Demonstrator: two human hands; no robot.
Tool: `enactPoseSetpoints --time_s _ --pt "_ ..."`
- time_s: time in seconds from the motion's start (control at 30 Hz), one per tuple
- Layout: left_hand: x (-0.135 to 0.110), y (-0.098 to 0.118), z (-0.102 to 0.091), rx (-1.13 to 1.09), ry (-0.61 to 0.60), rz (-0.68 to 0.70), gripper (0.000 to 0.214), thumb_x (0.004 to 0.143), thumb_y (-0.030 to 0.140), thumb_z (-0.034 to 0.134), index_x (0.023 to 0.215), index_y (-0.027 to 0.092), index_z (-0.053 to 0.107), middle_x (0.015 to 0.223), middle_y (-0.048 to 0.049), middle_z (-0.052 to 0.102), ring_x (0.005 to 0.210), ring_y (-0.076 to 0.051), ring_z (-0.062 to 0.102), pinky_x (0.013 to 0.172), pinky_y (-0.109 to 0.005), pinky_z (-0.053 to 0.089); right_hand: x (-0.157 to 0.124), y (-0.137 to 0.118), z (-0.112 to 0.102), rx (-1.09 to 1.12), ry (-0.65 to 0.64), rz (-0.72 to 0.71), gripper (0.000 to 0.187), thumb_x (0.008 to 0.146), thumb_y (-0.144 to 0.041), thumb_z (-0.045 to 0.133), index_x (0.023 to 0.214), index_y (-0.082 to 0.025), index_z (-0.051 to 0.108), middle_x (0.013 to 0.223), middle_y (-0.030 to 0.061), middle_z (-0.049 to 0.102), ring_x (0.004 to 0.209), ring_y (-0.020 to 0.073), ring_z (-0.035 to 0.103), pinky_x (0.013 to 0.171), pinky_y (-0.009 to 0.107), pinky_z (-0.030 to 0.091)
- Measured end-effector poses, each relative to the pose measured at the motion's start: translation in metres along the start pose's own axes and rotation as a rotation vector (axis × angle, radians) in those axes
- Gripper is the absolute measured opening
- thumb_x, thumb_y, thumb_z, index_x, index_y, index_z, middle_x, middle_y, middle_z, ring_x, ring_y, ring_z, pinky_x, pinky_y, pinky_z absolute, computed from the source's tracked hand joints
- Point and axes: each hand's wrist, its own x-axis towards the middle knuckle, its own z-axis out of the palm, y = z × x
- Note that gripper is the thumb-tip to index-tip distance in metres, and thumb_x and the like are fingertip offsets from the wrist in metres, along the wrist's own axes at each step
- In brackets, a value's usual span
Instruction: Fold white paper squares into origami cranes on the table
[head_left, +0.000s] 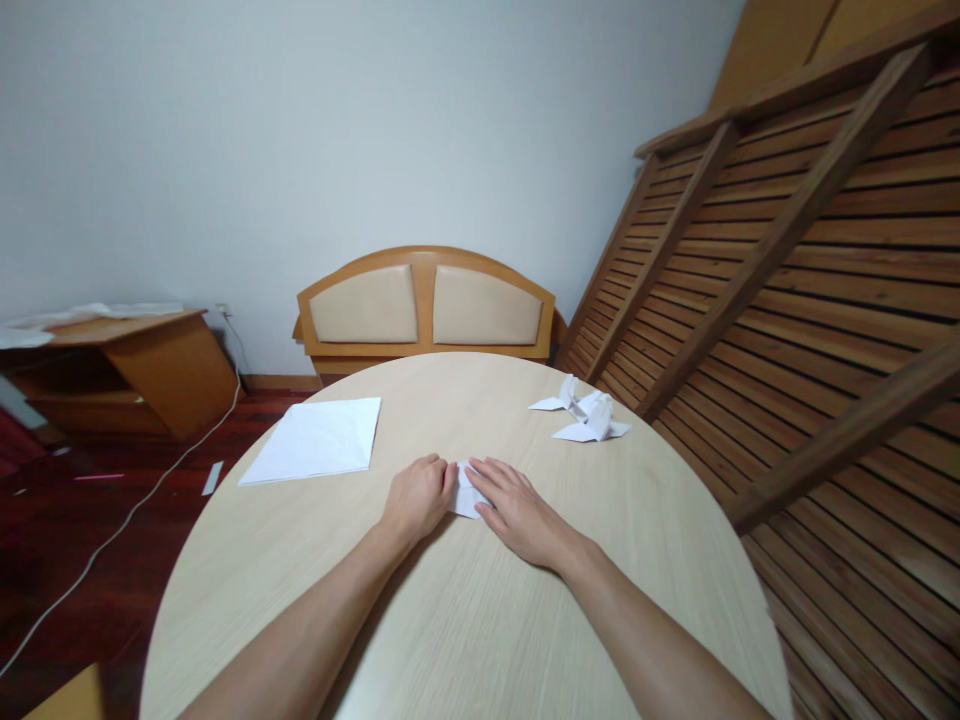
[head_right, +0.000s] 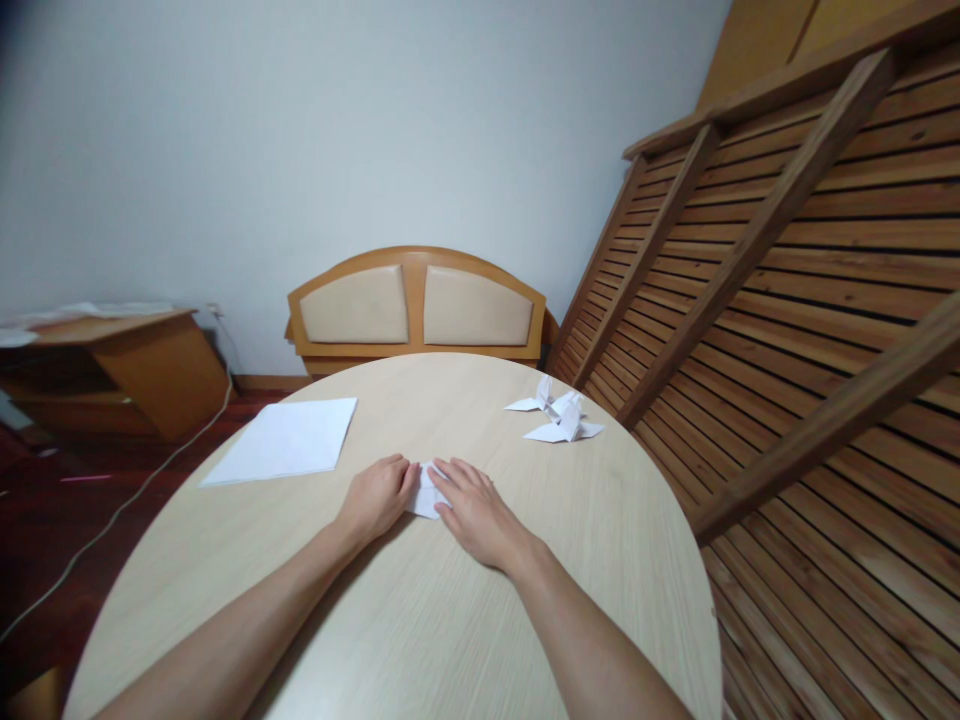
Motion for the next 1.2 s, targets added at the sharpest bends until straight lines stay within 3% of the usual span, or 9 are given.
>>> enactPoseSetpoints --time_s 0.17,0.27,0.43,0.53,0.63,0.77,0.87,1.0,1.2 --pt "0.0 -0.004 0.001 0.036 0.071 0.05 0.032 0.1 0.034 0.039 0.092 0.016 0.065 0.099 -0.0112 0.066 0.097 -0.024 0.062 0.083 -0.034 0.047 -0.001 0.0 -0.001 0.015 -0.034 -0.004 0.047 0.099 -0.028 0.047 0.146 -0.027 0.046 0.151 0.006 0.046 0.144 0.0276 0.031 0.116 0.049 0.031" --pt "-0.004 -0.003 -0.001 -0.032 0.117 0.167 0.026 0.099 0.031 0.041 0.108 0.017 0.062 0.114 -0.0115 0.064 0.106 -0.025 0.059 0.093 -0.038 0.046 -0.002 0.002 0.001 -0.01 -0.037 0.024 0.044 0.1 -0.03 0.046 0.143 -0.023 0.051 0.149 0.0078 0.049 0.144 0.0295 0.032 0.116 0.05 0.032" --pt "-0.014 0.005 0.001 -0.168 -0.005 0.394 0.035 0.1 0.03 0.039 0.13 0.019 0.054 0.131 -0.0114 0.061 0.122 -0.024 0.055 0.107 -0.042 0.041 -0.002 0.01 0.005 -0.063 0.018 0.11 0.043 0.1 -0.031 0.046 0.14 -0.02 0.054 0.148 0.0104 0.05 0.143 0.031 0.033 0.115 0.052 0.032" --pt "-0.016 0.004 0.006 -0.167 -0.077 0.421 0.04 0.1 0.032 0.042 0.137 0.02 0.049 0.144 -0.0123 0.053 0.133 -0.026 0.048 0.113 -0.047 0.036 -0.001 0.014 0.004 -0.085 0.049 0.13 0.041 0.099 -0.029 0.046 0.139 -0.021 0.055 0.146 0.0102 0.052 0.142 0.0306 0.035 0.115 0.053 0.031" --pt "-0.014 -0.001 0.01 -0.18 -0.115 0.419 0.045 0.099 0.03 0.044 0.143 0.021 0.045 0.15 -0.0123 0.047 0.139 -0.026 0.043 0.114 -0.048 0.036 -0.002 0.014 -0.001 -0.07 0.041 0.057 0.041 0.099 -0.032 0.048 0.138 -0.022 0.056 0.144 0.0092 0.055 0.14 0.0295 0.039 0.115 0.052 0.029" --pt "-0.011 -0.006 0.013 -0.217 -0.079 0.425 0.04 0.097 0.029 0.048 0.136 0.023 0.054 0.146 -0.0094 0.052 0.136 -0.024 0.048 0.114 -0.044 0.037 -0.002 0.013 -0.008 -0.036 0.046 -0.016 0.037 0.096 -0.04 0.055 0.13 -0.025 0.063 0.138 0.0076 0.06 0.132 0.0286 0.048 0.11 0.048 0.036" --pt "-0.01 -0.006 0.012 -0.257 -0.052 0.399 0.029 0.097 0.03 0.048 0.119 0.022 0.066 0.136 -0.0072 0.062 0.129 -0.022 0.055 0.111 -0.037 0.041 -0.001 0.014 -0.01 -0.008 0.084 0.004 0.025 0.096 -0.035 0.057 0.113 -0.028 0.073 0.126 0.0043 0.068 0.121 0.0268 0.055 0.102 0.045 0.042" --pt "-0.009 -0.005 0.01 -0.287 -0.036 0.318 0.024 0.098 0.031 0.048 0.102 0.023 0.07 0.126 -0.0055 0.068 0.113 -0.021 0.065 0.098 -0.031 0.049 0.003 0.015 -0.007 0.03 0.163 0.05 0.018 0.095 -0.029 0.059 0.097 -0.026 0.076 0.11 0.0038 0.074 0.107 0.0235 0.06 0.094 0.04 0.046" --pt "-0.006 -0.006 0.01 -0.25 -0.028 0.254 0.02 0.095 0.024 0.052 0.111 0.024 0.065 0.106 -0.0039 0.074 0.093 -0.02 0.07 0.077 -0.027 0.051 0.006 0.015 -0.007 0.026 0.19 0.13 0.013 0.093 -0.024 0.061 0.092 -0.022 0.074 0.09 0.0043 0.073 0.092 0.0217 0.061 0.083 0.035 0.046"
